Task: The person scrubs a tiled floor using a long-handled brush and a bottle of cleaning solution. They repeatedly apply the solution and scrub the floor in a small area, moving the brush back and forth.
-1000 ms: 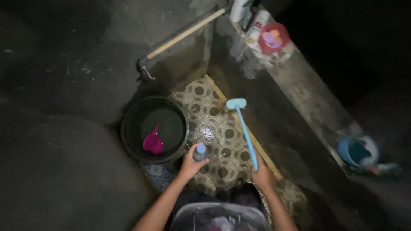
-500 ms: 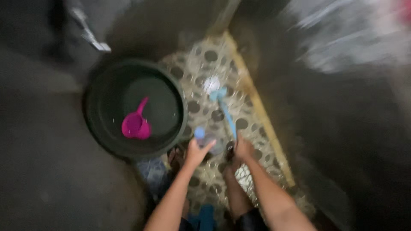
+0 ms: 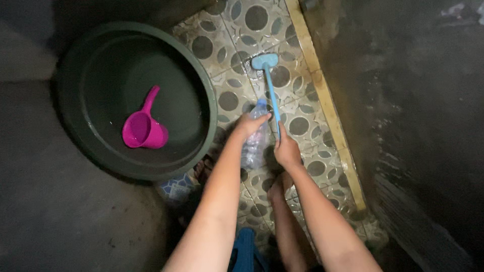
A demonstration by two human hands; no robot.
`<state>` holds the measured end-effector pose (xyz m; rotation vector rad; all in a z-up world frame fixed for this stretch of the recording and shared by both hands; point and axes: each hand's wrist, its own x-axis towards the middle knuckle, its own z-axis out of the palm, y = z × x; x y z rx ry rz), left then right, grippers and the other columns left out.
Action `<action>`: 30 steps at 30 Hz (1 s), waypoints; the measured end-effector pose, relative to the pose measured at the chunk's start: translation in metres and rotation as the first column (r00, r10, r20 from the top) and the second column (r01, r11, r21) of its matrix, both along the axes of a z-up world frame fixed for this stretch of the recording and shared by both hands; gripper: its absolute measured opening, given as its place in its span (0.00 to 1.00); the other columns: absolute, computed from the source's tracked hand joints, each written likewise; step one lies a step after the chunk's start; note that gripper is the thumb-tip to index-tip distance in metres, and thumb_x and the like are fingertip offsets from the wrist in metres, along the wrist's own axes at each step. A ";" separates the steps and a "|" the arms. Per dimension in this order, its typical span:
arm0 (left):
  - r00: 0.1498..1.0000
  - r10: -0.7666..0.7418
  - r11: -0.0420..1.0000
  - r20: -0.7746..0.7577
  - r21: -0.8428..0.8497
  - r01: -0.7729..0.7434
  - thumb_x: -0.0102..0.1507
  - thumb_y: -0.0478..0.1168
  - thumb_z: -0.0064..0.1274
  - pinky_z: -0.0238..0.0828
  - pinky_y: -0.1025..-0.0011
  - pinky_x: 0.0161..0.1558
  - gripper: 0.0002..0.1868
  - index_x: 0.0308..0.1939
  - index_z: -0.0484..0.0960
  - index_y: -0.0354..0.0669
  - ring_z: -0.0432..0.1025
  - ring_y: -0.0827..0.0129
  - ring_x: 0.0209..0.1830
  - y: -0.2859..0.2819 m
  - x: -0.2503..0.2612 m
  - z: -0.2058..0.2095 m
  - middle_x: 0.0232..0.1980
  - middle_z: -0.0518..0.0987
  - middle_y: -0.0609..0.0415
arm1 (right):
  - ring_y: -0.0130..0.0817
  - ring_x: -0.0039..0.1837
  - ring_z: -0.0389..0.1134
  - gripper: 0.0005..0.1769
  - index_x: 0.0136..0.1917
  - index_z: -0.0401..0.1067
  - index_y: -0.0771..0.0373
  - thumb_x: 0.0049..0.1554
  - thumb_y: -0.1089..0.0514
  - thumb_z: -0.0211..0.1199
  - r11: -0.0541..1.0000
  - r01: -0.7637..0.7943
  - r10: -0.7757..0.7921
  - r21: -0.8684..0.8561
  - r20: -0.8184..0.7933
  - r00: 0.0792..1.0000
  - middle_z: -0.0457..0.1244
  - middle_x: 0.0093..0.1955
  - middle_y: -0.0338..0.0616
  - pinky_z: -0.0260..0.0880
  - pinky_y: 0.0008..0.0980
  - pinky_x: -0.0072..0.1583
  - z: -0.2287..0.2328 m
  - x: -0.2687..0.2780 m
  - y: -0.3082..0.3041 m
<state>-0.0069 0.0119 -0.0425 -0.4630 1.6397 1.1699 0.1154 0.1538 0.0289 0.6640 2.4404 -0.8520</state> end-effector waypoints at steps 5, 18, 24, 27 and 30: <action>0.984 -0.083 0.984 -0.155 -0.172 0.055 0.52 0.65 0.70 0.78 0.60 0.48 0.44 0.57 0.76 0.34 0.80 0.54 0.46 0.000 0.007 -0.002 0.48 0.84 0.40 | 0.65 0.47 0.70 0.41 0.81 0.50 0.50 0.57 0.61 0.56 1.000 -0.015 0.014 0.012 0.085 0.996 0.67 0.48 0.66 0.69 0.59 0.51 0.024 0.021 0.007; 0.817 0.115 0.985 -0.565 -0.042 -0.167 0.53 0.44 0.72 0.73 0.63 0.57 0.37 0.64 0.75 0.42 0.79 0.58 0.55 -0.064 0.132 0.113 0.55 0.83 0.45 | 0.65 0.45 0.70 0.37 0.81 0.52 0.53 0.60 0.57 0.54 0.996 -0.084 0.085 0.037 -0.035 0.996 0.68 0.46 0.65 0.69 0.59 0.49 -0.006 0.008 0.009; 0.775 0.231 0.967 -0.588 0.053 -0.249 0.53 0.35 0.71 0.68 0.65 0.63 0.37 0.65 0.73 0.40 0.74 0.60 0.63 -0.071 0.149 0.157 0.62 0.79 0.46 | 0.69 0.51 0.69 0.38 0.82 0.47 0.53 0.61 0.58 0.52 0.943 -0.224 0.288 0.245 -0.269 0.919 0.65 0.55 0.76 0.71 0.54 0.49 0.019 0.127 0.000; 0.791 0.241 0.967 -0.563 0.066 -0.248 0.53 0.35 0.70 0.68 0.65 0.64 0.37 0.65 0.73 0.39 0.74 0.59 0.62 -0.074 0.139 0.170 0.62 0.79 0.46 | 0.66 0.50 0.70 0.39 0.83 0.45 0.49 0.61 0.56 0.51 0.962 -0.227 0.230 0.151 -0.005 0.973 0.66 0.50 0.69 0.71 0.57 0.51 0.009 0.098 -0.007; 0.750 0.185 0.976 -0.635 0.027 -0.218 0.52 0.33 0.70 0.69 0.64 0.63 0.36 0.64 0.75 0.39 0.74 0.58 0.62 -0.077 0.119 0.175 0.61 0.80 0.45 | 0.63 0.48 0.70 0.38 0.83 0.48 0.48 0.61 0.61 0.47 0.987 -0.153 0.151 0.057 0.048 0.987 0.68 0.45 0.64 0.69 0.60 0.53 -0.022 0.009 -0.010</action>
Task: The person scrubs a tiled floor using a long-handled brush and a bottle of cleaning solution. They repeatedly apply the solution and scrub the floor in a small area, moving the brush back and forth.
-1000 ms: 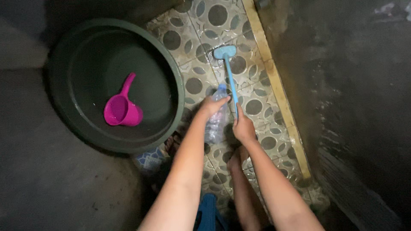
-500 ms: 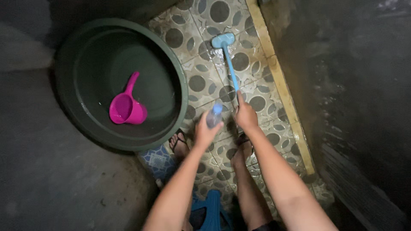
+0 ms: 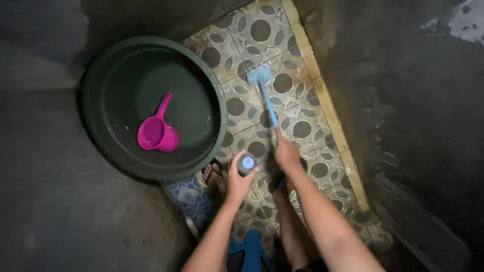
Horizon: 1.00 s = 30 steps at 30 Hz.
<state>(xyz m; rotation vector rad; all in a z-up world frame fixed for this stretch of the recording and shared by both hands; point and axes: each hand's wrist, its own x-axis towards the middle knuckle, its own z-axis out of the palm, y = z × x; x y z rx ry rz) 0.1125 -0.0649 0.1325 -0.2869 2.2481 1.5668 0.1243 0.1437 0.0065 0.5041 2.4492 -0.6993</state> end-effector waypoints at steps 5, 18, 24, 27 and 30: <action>0.998 -0.027 0.998 -0.056 -0.063 0.023 0.51 0.33 0.70 0.70 0.63 0.62 0.36 0.63 0.75 0.40 0.75 0.55 0.61 -0.007 -0.012 0.011 0.60 0.80 0.44 | 0.64 0.50 0.70 0.41 0.84 0.46 0.49 0.59 0.64 0.44 0.999 0.007 -0.008 0.050 0.015 1.000 0.68 0.47 0.65 0.70 0.60 0.52 -0.005 -0.031 0.001; 0.997 -0.039 0.999 -0.066 -0.018 0.038 0.52 0.35 0.71 0.70 0.64 0.61 0.36 0.64 0.75 0.42 0.76 0.59 0.60 -0.021 0.021 -0.002 0.60 0.81 0.45 | 0.63 0.49 0.70 0.39 0.82 0.50 0.51 0.58 0.62 0.47 0.997 0.019 -0.030 0.069 0.157 0.987 0.67 0.48 0.66 0.69 0.59 0.51 0.028 0.039 0.003; 1.000 -0.002 0.999 0.018 -0.047 0.003 0.53 0.35 0.70 0.72 0.65 0.60 0.36 0.65 0.75 0.43 0.77 0.62 0.59 -0.034 0.074 0.027 0.60 0.81 0.47 | 0.60 0.54 0.70 0.37 0.79 0.53 0.53 0.56 0.63 0.47 0.994 -0.047 0.044 0.097 0.036 0.998 0.68 0.52 0.62 0.70 0.56 0.54 0.014 0.028 0.021; 0.999 0.049 0.999 0.011 0.004 -0.049 0.53 0.34 0.69 0.72 0.66 0.60 0.37 0.65 0.74 0.42 0.77 0.63 0.57 -0.027 0.083 0.027 0.58 0.81 0.47 | 0.72 0.55 0.67 0.46 0.80 0.49 0.51 0.50 0.61 0.58 0.992 -0.075 0.079 0.103 -0.044 0.996 0.61 0.59 0.77 0.68 0.64 0.51 0.042 0.104 0.029; 0.993 0.075 0.997 0.086 -0.007 -0.075 0.52 0.34 0.69 0.72 0.66 0.59 0.37 0.65 0.74 0.43 0.77 0.64 0.57 -0.019 0.098 0.022 0.57 0.82 0.47 | 0.61 0.55 0.70 0.45 0.85 0.41 0.45 0.59 0.56 0.54 0.996 -0.028 -0.002 0.080 0.353 0.936 0.67 0.52 0.66 0.70 0.57 0.57 0.076 0.169 0.022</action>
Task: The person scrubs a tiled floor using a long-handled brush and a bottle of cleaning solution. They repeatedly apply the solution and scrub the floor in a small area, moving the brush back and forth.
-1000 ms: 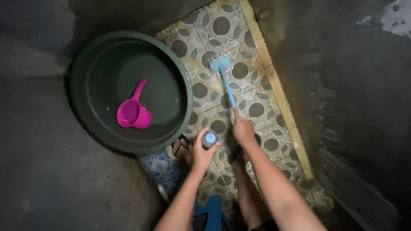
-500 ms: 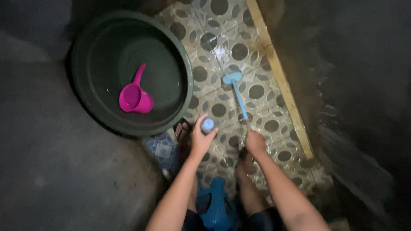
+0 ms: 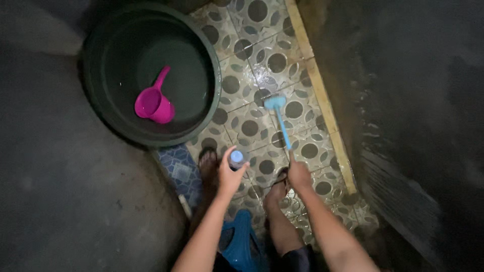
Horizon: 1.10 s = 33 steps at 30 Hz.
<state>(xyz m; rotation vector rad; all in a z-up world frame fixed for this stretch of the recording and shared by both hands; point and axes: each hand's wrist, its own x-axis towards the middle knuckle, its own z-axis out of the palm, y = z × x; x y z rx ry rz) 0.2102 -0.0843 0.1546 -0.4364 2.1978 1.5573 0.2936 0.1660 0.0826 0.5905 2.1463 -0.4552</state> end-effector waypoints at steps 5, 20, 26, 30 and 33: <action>0.992 -0.013 0.996 -0.122 0.082 0.023 0.52 0.32 0.70 0.69 0.65 0.61 0.37 0.65 0.73 0.41 0.75 0.62 0.60 0.028 -0.013 -0.020 0.60 0.80 0.46 | 0.61 0.56 0.69 0.39 0.82 0.46 0.47 0.60 0.53 0.53 0.989 0.128 -0.138 -0.078 -0.139 0.981 0.68 0.55 0.63 0.68 0.56 0.58 -0.011 -0.051 -0.016; 0.989 0.006 1.000 -0.150 -0.025 -0.010 0.53 0.35 0.69 0.72 0.64 0.60 0.36 0.64 0.74 0.47 0.77 0.58 0.59 0.029 -0.086 -0.002 0.59 0.82 0.45 | 0.64 0.53 0.70 0.28 0.76 0.61 0.46 0.63 0.54 0.56 0.956 0.287 -0.293 -0.065 -0.310 0.905 0.69 0.49 0.63 0.70 0.58 0.55 -0.037 -0.055 -0.011; 0.983 -0.063 0.990 -0.173 -0.132 0.040 0.50 0.33 0.69 0.70 0.61 0.60 0.36 0.62 0.76 0.46 0.75 0.52 0.60 0.008 -0.058 0.012 0.59 0.81 0.43 | 0.64 0.53 0.70 0.23 0.68 0.68 0.58 0.60 0.56 0.57 0.965 0.262 -0.248 -0.017 -0.385 0.889 0.69 0.49 0.62 0.69 0.60 0.55 -0.035 -0.076 -0.035; 0.972 -0.092 0.989 -0.214 -0.134 0.064 0.50 0.34 0.69 0.71 0.61 0.59 0.35 0.61 0.77 0.46 0.76 0.51 0.59 0.003 -0.054 0.013 0.58 0.81 0.43 | 0.63 0.52 0.71 0.31 0.74 0.65 0.53 0.57 0.58 0.53 0.971 0.239 -0.223 -0.010 -0.398 0.890 0.68 0.49 0.66 0.70 0.58 0.55 -0.066 -0.152 -0.039; 0.978 -0.108 0.983 -0.177 -0.164 0.079 0.49 0.35 0.71 0.70 0.60 0.59 0.36 0.61 0.76 0.45 0.75 0.50 0.58 -0.001 -0.047 0.019 0.58 0.81 0.43 | 0.64 0.52 0.71 0.30 0.75 0.63 0.53 0.60 0.54 0.53 0.981 0.194 -0.181 -0.006 -0.383 0.906 0.69 0.49 0.65 0.70 0.58 0.55 -0.072 -0.155 -0.036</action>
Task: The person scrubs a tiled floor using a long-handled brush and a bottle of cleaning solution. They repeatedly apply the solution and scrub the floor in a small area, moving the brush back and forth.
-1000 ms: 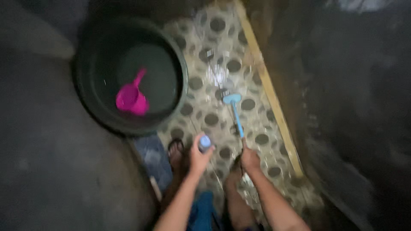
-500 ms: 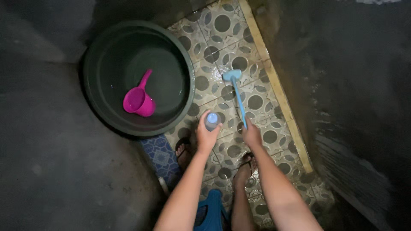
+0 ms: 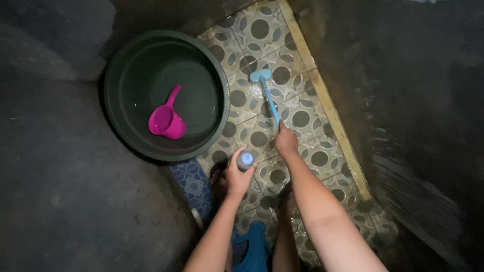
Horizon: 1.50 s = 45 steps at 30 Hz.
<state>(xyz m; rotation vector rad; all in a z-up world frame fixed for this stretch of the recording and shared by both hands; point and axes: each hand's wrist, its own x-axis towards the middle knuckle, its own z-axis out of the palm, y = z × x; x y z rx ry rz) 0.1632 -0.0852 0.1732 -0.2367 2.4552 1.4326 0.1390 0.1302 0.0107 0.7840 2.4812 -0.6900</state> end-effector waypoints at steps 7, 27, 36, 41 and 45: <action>0.998 0.002 0.999 -0.056 0.038 0.000 0.49 0.33 0.70 0.70 0.59 0.59 0.36 0.62 0.76 0.42 0.75 0.50 0.58 0.010 0.005 0.013 0.57 0.80 0.41 | 0.62 0.53 0.71 0.37 0.82 0.50 0.40 0.61 0.52 0.46 0.993 0.096 -0.068 -0.075 0.315 0.947 0.68 0.50 0.65 0.69 0.58 0.57 0.050 0.131 -0.004; 0.997 0.062 0.998 -0.041 0.006 -0.061 0.50 0.35 0.71 0.70 0.60 0.59 0.35 0.62 0.77 0.43 0.75 0.51 0.59 -0.015 0.022 0.009 0.58 0.80 0.42 | 0.66 0.54 0.71 0.41 0.84 0.46 0.53 0.58 0.57 0.46 0.999 -0.005 0.018 -0.050 0.278 0.960 0.68 0.52 0.67 0.69 0.58 0.59 0.062 0.161 -0.014; 0.995 0.042 0.998 -0.088 0.048 -0.038 0.51 0.35 0.70 0.71 0.61 0.60 0.35 0.62 0.77 0.43 0.76 0.51 0.60 -0.011 0.002 0.004 0.59 0.81 0.43 | 0.64 0.60 0.68 0.42 0.81 0.51 0.53 0.55 0.55 0.57 0.999 -0.001 0.010 -0.048 0.204 0.979 0.66 0.58 0.67 0.68 0.56 0.61 0.031 0.015 0.001; 0.995 0.036 0.998 -0.090 0.054 -0.032 0.52 0.36 0.70 0.71 0.60 0.59 0.35 0.63 0.76 0.43 0.76 0.50 0.60 -0.020 0.002 0.012 0.59 0.81 0.42 | 0.66 0.56 0.69 0.35 0.82 0.50 0.50 0.61 0.56 0.45 0.997 -0.068 0.071 -0.020 0.162 0.984 0.67 0.56 0.65 0.68 0.58 0.57 0.051 0.077 0.008; 0.997 0.074 0.997 0.025 0.012 -0.074 0.52 0.35 0.68 0.73 0.61 0.58 0.34 0.63 0.77 0.46 0.77 0.51 0.59 -0.022 0.016 0.011 0.58 0.82 0.43 | 0.64 0.54 0.71 0.38 0.85 0.44 0.51 0.62 0.57 0.42 0.996 -0.076 0.087 -0.051 0.253 0.964 0.68 0.53 0.67 0.69 0.57 0.57 0.058 0.151 -0.004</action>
